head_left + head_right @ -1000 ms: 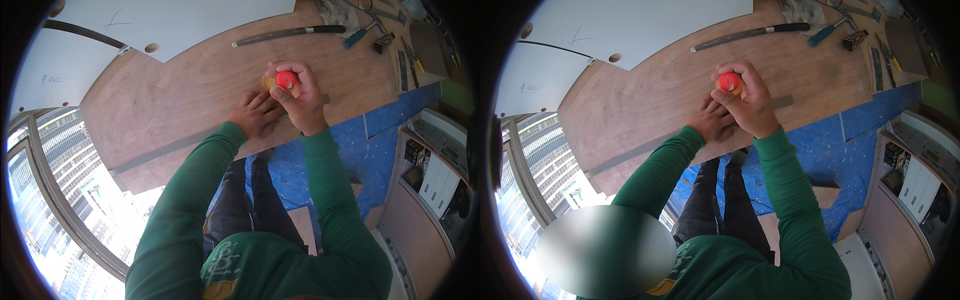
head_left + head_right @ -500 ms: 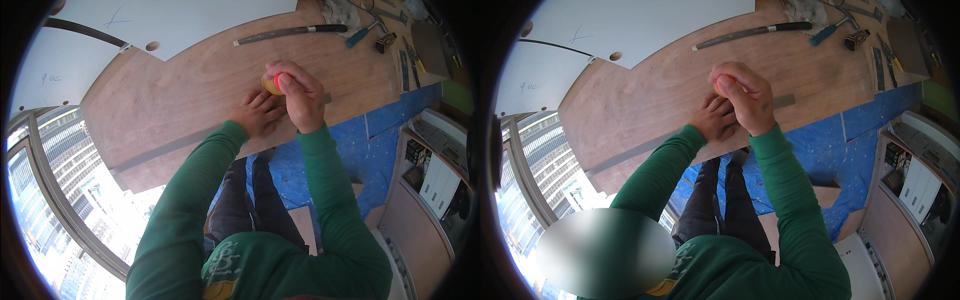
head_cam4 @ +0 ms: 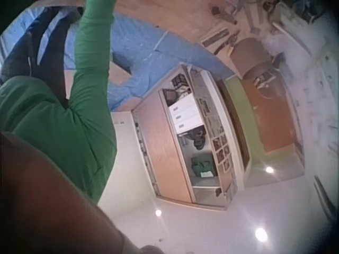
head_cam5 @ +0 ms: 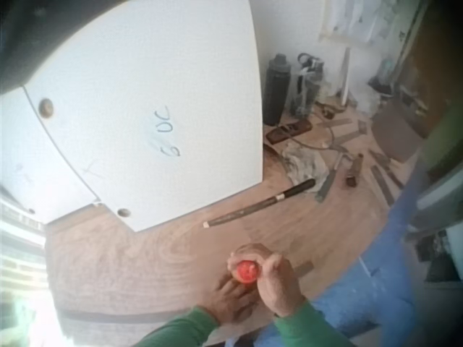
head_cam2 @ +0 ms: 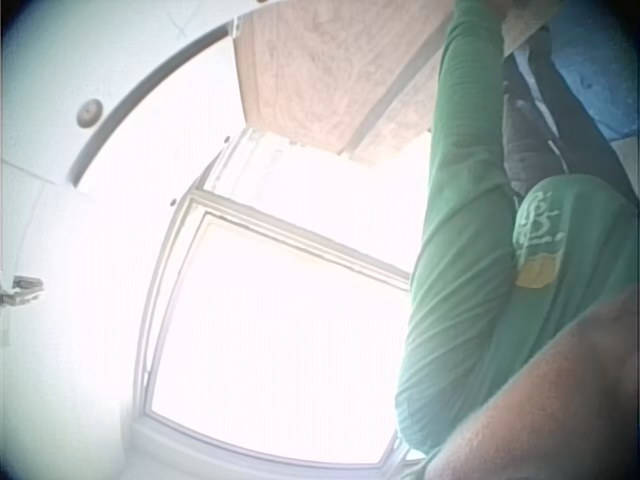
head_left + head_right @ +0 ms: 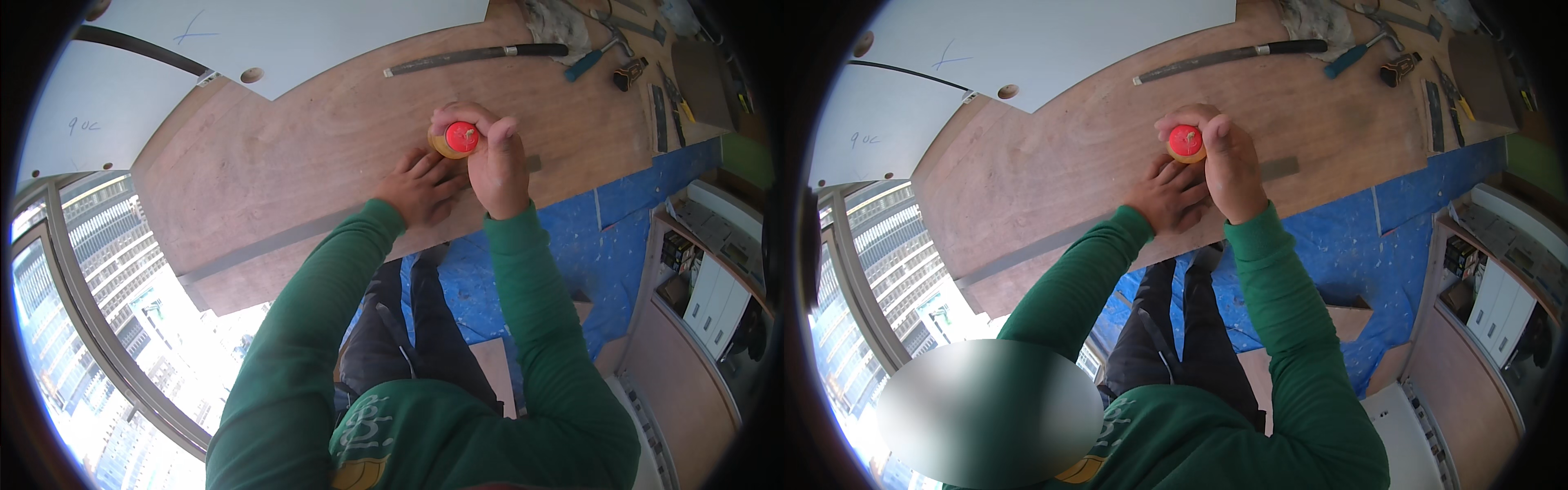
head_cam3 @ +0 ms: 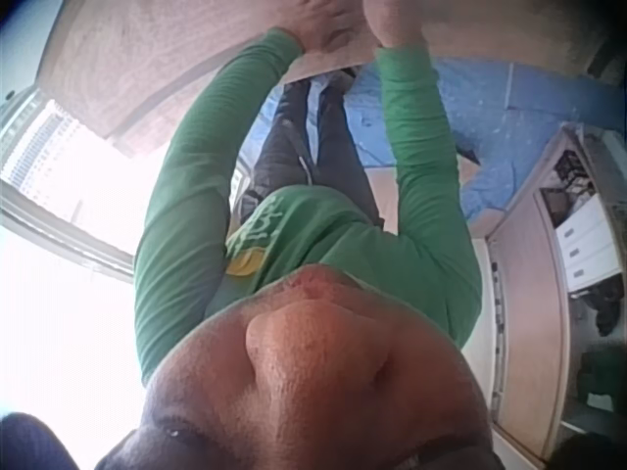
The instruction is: The person positions a white cabinet door against a wall, then sands a long strip of wood veneer on a workbench using a sanding block. Finally, the person applies wood glue from a bottle along the edge of the veneer strip.
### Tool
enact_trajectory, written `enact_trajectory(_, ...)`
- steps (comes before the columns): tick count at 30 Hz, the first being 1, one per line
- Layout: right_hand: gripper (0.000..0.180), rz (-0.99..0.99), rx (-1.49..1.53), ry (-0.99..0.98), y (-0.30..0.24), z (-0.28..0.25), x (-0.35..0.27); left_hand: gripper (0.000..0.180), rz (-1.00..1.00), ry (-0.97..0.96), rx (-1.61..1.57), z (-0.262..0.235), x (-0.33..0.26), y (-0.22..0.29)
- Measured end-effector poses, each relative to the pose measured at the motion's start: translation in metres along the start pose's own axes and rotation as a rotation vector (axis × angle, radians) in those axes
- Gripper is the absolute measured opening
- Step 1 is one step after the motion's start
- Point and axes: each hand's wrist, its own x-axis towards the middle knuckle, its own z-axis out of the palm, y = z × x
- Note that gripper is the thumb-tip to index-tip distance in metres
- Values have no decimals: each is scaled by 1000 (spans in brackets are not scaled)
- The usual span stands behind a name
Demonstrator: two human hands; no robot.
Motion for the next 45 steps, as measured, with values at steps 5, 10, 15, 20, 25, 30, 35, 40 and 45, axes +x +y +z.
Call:
enact_trajectory(5, 29, 69, -37, -169, -16, -10, 4, 59, -6, 10, 8, -4, 1, 2)
enact_trajectory(10, 18, 21, -62, -185, -13, -16, 7, 60, -5, 26, 0, -3, 1, 2)
enact_trajectory(15, 19, 50, -34, -111, -9, -7, 8, 56, 4, 21, -16, -1, 0, 1)
enact_trajectory(20, 27, 109, -62, -24, -14, -4, 9, 59, -3, -25, -23, -1, 0, 0)
enact_trajectory(25, 37, 165, -115, 53, -19, 0, 11, 53, 2, 23, -20, 0, 1, 1)
enact_trajectory(30, 56, 91, -91, -66, -12, -6, 7, 56, 6, 24, -23, 1, 0, 0)
enact_trajectory(35, 71, 127, -82, -81, -14, -4, 9, 60, 1, 32, 21, -2, 0, 2)
enact_trajectory(40, 64, 145, -26, -40, -15, -5, 10, 60, -7, 25, 2, -2, 0, 2)
enact_trajectory(45, 53, 123, 31, -7, -15, -5, 11, 60, -9, 30, -1, -1, 0, 1)
